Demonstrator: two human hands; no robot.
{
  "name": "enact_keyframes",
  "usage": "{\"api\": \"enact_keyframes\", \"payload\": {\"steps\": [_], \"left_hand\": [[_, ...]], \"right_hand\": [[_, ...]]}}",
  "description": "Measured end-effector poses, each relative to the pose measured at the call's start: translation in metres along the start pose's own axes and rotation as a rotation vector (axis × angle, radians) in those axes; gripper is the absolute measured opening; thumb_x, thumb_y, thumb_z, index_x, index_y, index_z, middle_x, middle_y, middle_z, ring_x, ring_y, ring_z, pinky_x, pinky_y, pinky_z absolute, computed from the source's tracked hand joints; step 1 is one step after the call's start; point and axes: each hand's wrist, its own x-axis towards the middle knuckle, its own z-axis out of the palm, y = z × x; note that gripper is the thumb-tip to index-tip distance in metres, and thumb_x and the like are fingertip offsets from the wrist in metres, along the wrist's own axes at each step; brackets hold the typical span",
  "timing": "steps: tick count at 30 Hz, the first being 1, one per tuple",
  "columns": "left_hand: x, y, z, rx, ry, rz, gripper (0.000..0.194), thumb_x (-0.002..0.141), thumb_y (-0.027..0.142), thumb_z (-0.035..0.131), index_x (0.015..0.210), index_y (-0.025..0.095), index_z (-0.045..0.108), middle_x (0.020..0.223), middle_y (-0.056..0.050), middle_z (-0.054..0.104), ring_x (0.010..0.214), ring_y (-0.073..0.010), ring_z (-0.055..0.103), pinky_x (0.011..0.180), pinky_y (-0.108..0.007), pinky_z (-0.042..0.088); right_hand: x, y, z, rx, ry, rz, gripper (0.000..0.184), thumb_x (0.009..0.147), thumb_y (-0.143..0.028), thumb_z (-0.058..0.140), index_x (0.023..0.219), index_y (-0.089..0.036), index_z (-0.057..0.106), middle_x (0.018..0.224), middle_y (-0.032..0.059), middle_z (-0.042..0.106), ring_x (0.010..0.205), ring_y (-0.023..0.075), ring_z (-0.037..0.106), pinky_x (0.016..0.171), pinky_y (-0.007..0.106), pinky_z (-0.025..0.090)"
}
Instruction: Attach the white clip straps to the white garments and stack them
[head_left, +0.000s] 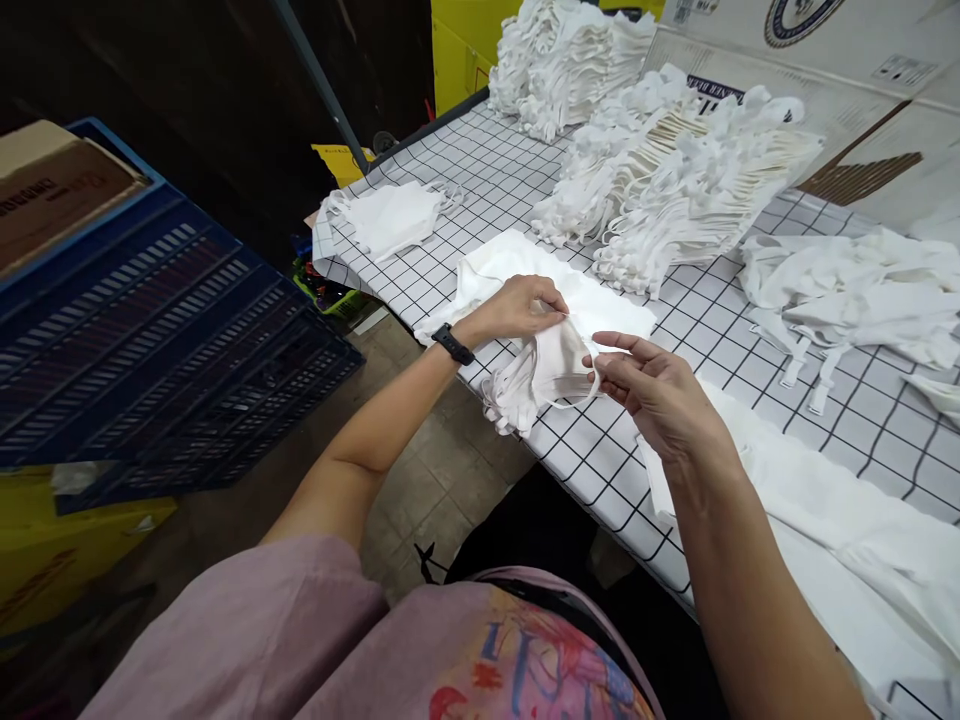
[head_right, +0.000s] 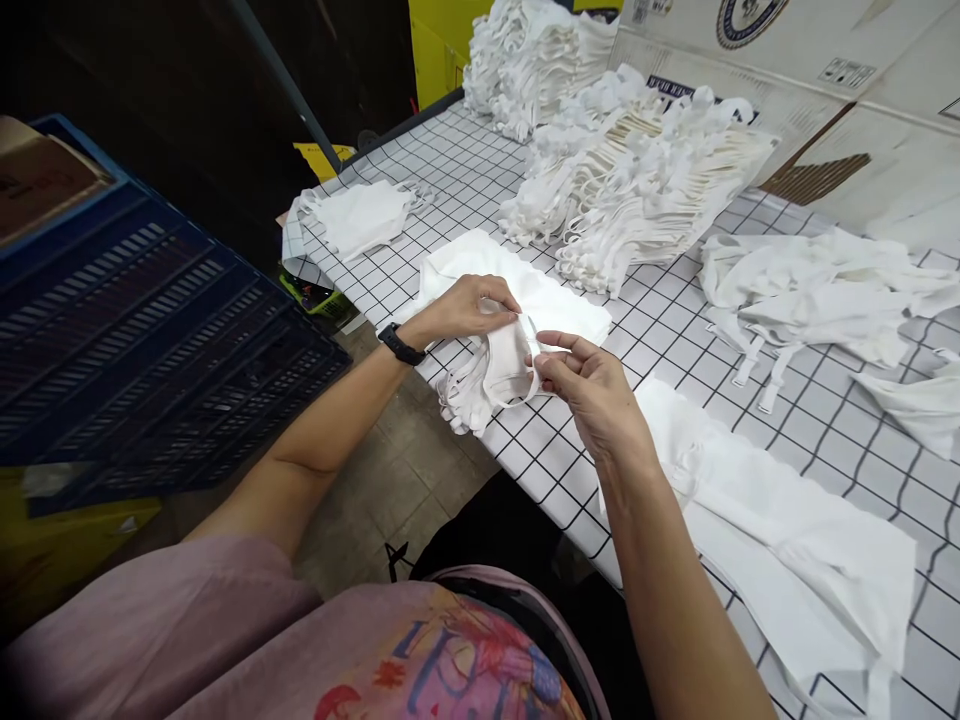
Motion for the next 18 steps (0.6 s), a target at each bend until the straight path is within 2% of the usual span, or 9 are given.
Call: {"api": "enact_keyframes", "payload": {"steps": [4, 9, 13, 18], "left_hand": [[-0.003, -0.002, 0.002, -0.011, 0.011, 0.001, 0.015, 0.084, 0.021, 0.066, 0.089, 0.018, 0.080, 0.095, -0.006, 0.077, 0.094, -0.0202, 0.069, 0.086, -0.034, 0.052], [-0.004, -0.002, 0.003, -0.013, 0.029, 0.017, 0.016, 0.083, 0.019, 0.065, 0.089, 0.018, 0.080, 0.093, -0.006, 0.077, 0.092, -0.0198, 0.069, 0.086, -0.035, 0.052], [-0.005, -0.001, 0.005, -0.012, 0.038, 0.000, 0.018, 0.083, 0.017, 0.064, 0.089, 0.018, 0.080, 0.094, -0.005, 0.076, 0.093, -0.0197, 0.069, 0.086, -0.034, 0.052], [-0.009, -0.003, 0.009, 0.028, 0.079, 0.019, 0.018, 0.083, 0.016, 0.064, 0.090, 0.019, 0.080, 0.094, -0.004, 0.077, 0.094, -0.0195, 0.069, 0.088, -0.035, 0.052]], "right_hand": [[-0.006, 0.002, 0.003, 0.044, -0.042, 0.022, 0.048, 0.064, -0.035, 0.093, 0.106, -0.020, 0.076, 0.081, 0.0015, 0.075, 0.069, 0.0124, 0.062, 0.071, 0.029, 0.053], [-0.012, 0.005, 0.006, 0.115, -0.054, 0.073, 0.051, 0.062, -0.033, 0.095, 0.107, -0.021, 0.074, 0.085, 0.0027, 0.078, 0.071, 0.0122, 0.063, 0.075, 0.029, 0.053], [-0.020, 0.009, 0.010, 0.124, -0.074, 0.056, 0.051, 0.064, -0.034, 0.094, 0.109, -0.021, 0.072, 0.086, 0.0029, 0.078, 0.077, 0.0148, 0.067, 0.079, 0.031, 0.053], [-0.036, 0.020, 0.016, 0.084, -0.132, 0.003, 0.057, 0.072, -0.034, 0.090, 0.121, -0.022, 0.063, 0.084, 0.0014, 0.076, 0.093, 0.0211, 0.073, 0.090, 0.037, 0.053]]}}
